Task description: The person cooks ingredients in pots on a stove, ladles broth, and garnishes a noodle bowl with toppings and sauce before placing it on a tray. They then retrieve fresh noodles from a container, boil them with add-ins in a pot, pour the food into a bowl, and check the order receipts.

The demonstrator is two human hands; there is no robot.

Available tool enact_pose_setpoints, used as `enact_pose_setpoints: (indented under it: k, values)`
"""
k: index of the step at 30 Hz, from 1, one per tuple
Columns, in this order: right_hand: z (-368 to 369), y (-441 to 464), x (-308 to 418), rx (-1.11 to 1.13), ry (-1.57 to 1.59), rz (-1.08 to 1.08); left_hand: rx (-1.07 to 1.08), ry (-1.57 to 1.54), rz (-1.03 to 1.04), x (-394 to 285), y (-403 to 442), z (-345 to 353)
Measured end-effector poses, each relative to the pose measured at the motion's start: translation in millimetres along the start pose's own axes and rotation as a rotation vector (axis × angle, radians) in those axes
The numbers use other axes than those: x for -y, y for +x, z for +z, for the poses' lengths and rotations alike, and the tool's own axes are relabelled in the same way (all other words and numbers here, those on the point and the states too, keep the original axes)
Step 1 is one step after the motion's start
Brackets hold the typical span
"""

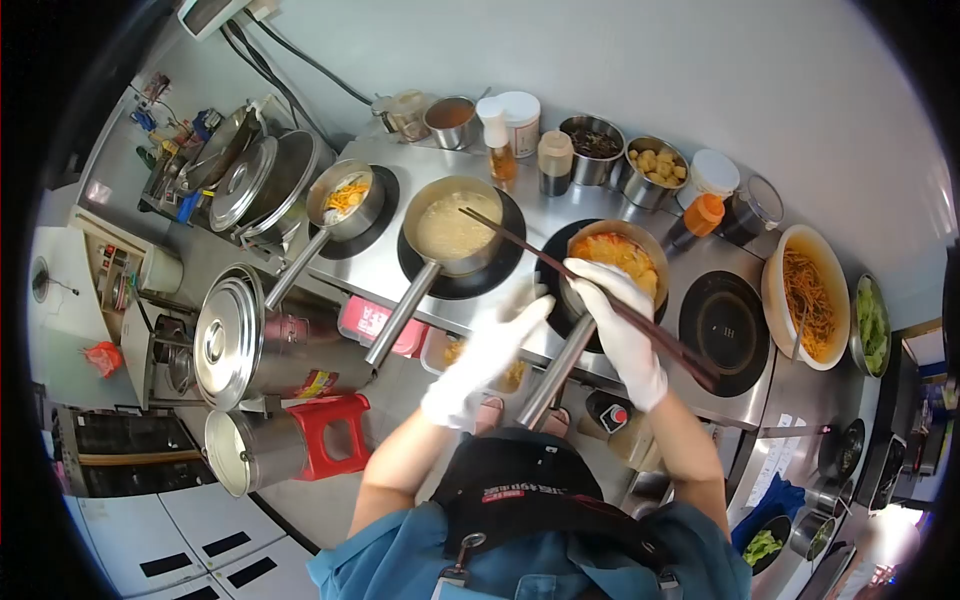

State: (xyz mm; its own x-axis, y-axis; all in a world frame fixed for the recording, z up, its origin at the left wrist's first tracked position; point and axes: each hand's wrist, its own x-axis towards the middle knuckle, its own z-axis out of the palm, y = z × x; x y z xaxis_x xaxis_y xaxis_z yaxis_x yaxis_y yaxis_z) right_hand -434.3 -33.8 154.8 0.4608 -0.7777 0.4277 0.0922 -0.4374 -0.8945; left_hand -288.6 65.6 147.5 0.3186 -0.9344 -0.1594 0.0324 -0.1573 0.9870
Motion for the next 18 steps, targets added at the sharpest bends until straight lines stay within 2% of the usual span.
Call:
enact_pose_setpoints:
  k: [1, 2, 3, 4, 5, 6, 7, 9, 10, 13, 14, 15, 18]
  values:
    - [14.3, 13.0, -18.5, 0.066, -0.060, -0.044, -0.201, 0.507, 0.194, 21.3, -7.2, -40.3]
    - [32.1, 23.3, -36.3, 0.100, -0.033, 0.019, -0.381, 1.056, 0.360, 41.2, -8.2, -84.5]
    - [48.7, 34.5, -47.3, 0.135, -0.007, 0.083, -0.475, 1.250, 0.187, 43.9, -17.9, -117.6]
    - [65.6, 45.2, -47.2, 0.136, -0.004, 0.134, -0.429, 1.327, -0.050, 70.7, -22.3, -160.1]
    - [83.1, 53.9, -54.5, 0.108, 0.010, 0.150, -0.324, 1.281, -0.295, 81.9, -26.1, -187.1]
    - [102.5, 62.9, -72.1, 0.045, 0.021, 0.168, -0.238, 1.104, -0.228, 104.4, -34.1, -214.1]
    - [122.3, 69.2, -92.6, -0.018, 0.031, 0.188, -0.090, 0.898, -0.266, 125.0, -35.2, -233.9]
    - [155.0, 76.2, -121.1, -0.023, 0.122, 0.241, 0.009, 0.404, -0.443, 109.3, -41.7, -223.8]
    - [167.0, 76.5, -115.4, 0.000, 0.096, 0.276, 0.021, 0.399, -0.441, 114.7, -40.5, -223.5]
    - [168.7, 65.2, -80.4, 0.281, -0.049, 0.187, -0.028, 0.351, -0.412, 138.0, -41.7, -226.6]
    - [162.2, 61.5, -63.9, 0.354, -0.115, 0.179, -0.040, 0.410, -0.324, 145.7, -41.2, -227.9]
    - [152.5, 58.5, -54.8, 0.382, -0.106, 0.173, -0.054, 0.465, -0.234, 150.8, -41.1, -226.6]
    - [133.5, 68.6, -26.2, 0.286, -0.241, 0.132, -0.097, 0.448, -0.218, 156.9, -38.9, -215.7]
